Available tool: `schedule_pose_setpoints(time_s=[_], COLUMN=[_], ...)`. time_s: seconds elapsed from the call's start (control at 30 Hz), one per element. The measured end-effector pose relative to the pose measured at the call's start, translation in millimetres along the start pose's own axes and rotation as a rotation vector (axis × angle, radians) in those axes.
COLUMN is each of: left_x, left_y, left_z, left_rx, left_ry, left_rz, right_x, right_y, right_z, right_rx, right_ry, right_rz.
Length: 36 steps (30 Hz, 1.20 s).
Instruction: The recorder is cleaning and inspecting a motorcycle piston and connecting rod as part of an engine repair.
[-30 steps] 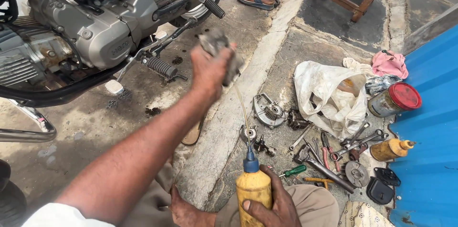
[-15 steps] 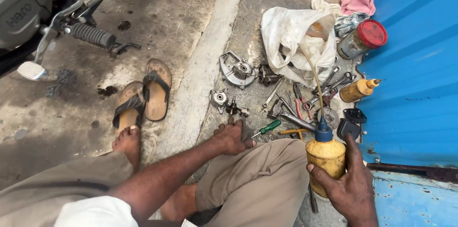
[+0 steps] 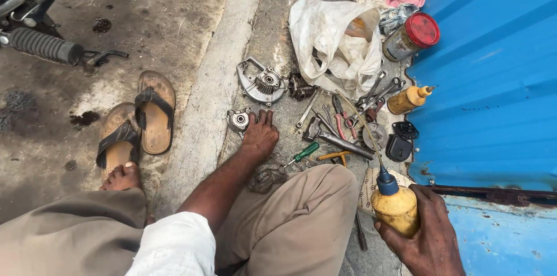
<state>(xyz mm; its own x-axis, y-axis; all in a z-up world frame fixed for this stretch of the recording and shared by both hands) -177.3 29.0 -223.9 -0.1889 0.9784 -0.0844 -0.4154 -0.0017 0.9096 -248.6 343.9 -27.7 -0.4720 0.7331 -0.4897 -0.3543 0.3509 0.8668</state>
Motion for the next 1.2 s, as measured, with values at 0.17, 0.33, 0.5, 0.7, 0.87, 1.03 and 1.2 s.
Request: schedule_pose_setpoints(time_s=[0.17,0.33,0.5,0.7,0.87,1.03,1.2], left_x=[4,-4,-14,-47,-64,-76,-94], left_y=[-63,-15,56,156,155,152,138], left_z=[-45,-25,-13,40,54,134,189], left_rx=[0.239,0.192,0.834,0.692,0.449,0.215,0.237], left_ry=[-0.047,-0.042,-0.106,-0.194,0.127,0.28,0.247], left_rz=[-0.001,0.283,1.222,1.673,2.024,1.69,1.719], right_x=[22,2,-15,-28,-28,-25,-18], right_y=[5,17,43,56,38,37,53], right_z=[5,12,9,12,10,13,2], right_rx=[-0.017,-0.004,0.07,0.129,0.086,0.048,0.114], right_ry=[-0.137,-0.189,-0.119,0.067,0.118,-0.017,0.308], right_rz=[-0.02,-0.195,-0.224,-0.301,-0.39,-0.335,0.061])
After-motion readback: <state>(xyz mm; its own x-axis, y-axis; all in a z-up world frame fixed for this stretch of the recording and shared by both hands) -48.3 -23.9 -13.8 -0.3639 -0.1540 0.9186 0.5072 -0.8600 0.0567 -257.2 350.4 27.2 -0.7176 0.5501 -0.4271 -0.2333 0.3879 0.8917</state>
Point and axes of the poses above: each hand's wrist, its own z-axis away from the middle knuckle, its own y-axis out of the back of the hand, x = y × z, the point moved 5 cm from there along -z, towards the middle knuckle, and after that the axes turned 11 degrees about -z, right-handed, at the moved point
